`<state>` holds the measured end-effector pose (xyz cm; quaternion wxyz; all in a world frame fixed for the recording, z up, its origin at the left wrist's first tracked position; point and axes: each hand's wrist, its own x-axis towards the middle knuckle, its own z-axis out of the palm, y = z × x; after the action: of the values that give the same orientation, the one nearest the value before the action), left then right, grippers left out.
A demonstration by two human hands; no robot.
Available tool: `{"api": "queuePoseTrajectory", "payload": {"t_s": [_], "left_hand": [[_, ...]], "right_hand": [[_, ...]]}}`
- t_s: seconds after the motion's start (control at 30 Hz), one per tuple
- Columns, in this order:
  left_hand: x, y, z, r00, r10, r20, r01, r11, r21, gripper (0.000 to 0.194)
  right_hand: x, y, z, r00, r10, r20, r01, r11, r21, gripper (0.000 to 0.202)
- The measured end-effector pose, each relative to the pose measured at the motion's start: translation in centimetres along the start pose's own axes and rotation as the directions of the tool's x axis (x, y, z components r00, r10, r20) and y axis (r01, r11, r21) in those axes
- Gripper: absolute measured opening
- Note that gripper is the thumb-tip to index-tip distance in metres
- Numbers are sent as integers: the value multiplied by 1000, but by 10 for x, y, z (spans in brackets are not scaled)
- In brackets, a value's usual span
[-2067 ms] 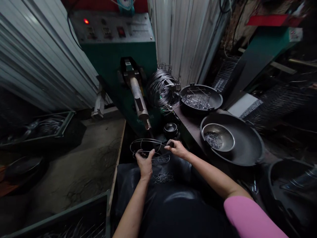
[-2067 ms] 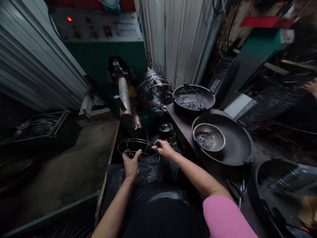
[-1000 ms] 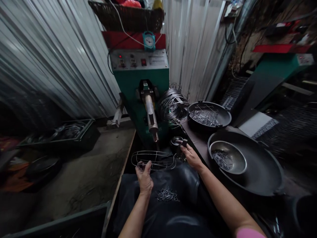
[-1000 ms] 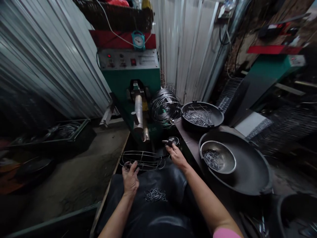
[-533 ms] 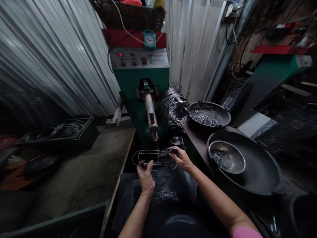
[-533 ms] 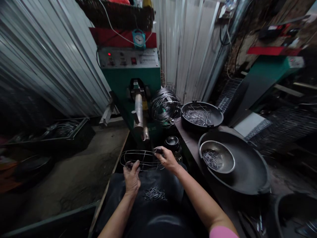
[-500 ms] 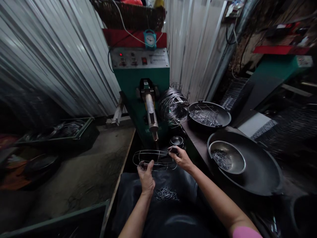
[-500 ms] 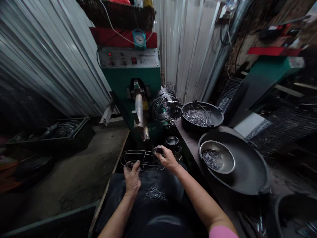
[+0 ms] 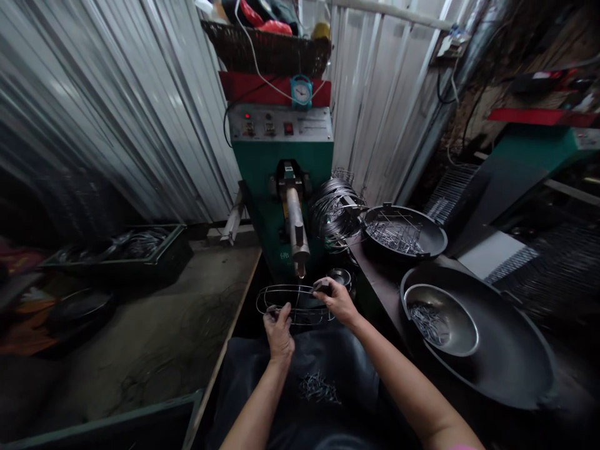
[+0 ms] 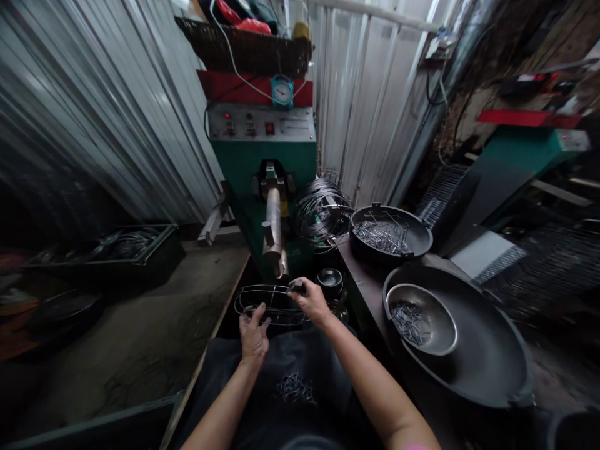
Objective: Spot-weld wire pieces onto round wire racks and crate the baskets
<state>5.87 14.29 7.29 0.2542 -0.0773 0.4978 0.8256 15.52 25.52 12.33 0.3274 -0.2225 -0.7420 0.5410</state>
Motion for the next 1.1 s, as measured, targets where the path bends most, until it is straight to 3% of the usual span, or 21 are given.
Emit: {"api": "queuePoseTrajectory", "payload": {"t_s": [0.37,0.77,1.0,1.1], "left_hand": [[28,-4,17,1000,-16,12,15,996,85,45],[26,-3,24,998,-54,-23,57,986,154,46],[34,-1,14,988,-152,-39,153,988,25,34],[36,2,8,967,-253,-26,250,966,-69,27]], "right_hand": [[31,8,1,996,51,-71,-51,999,-5,18],[36,20,-2,993,83,-89,-78,995,59,20],[31,19,-22,972,224,-67,-196,936,292,29],[37,12,-24,961,242,-136,-161,883,441,34]]}}
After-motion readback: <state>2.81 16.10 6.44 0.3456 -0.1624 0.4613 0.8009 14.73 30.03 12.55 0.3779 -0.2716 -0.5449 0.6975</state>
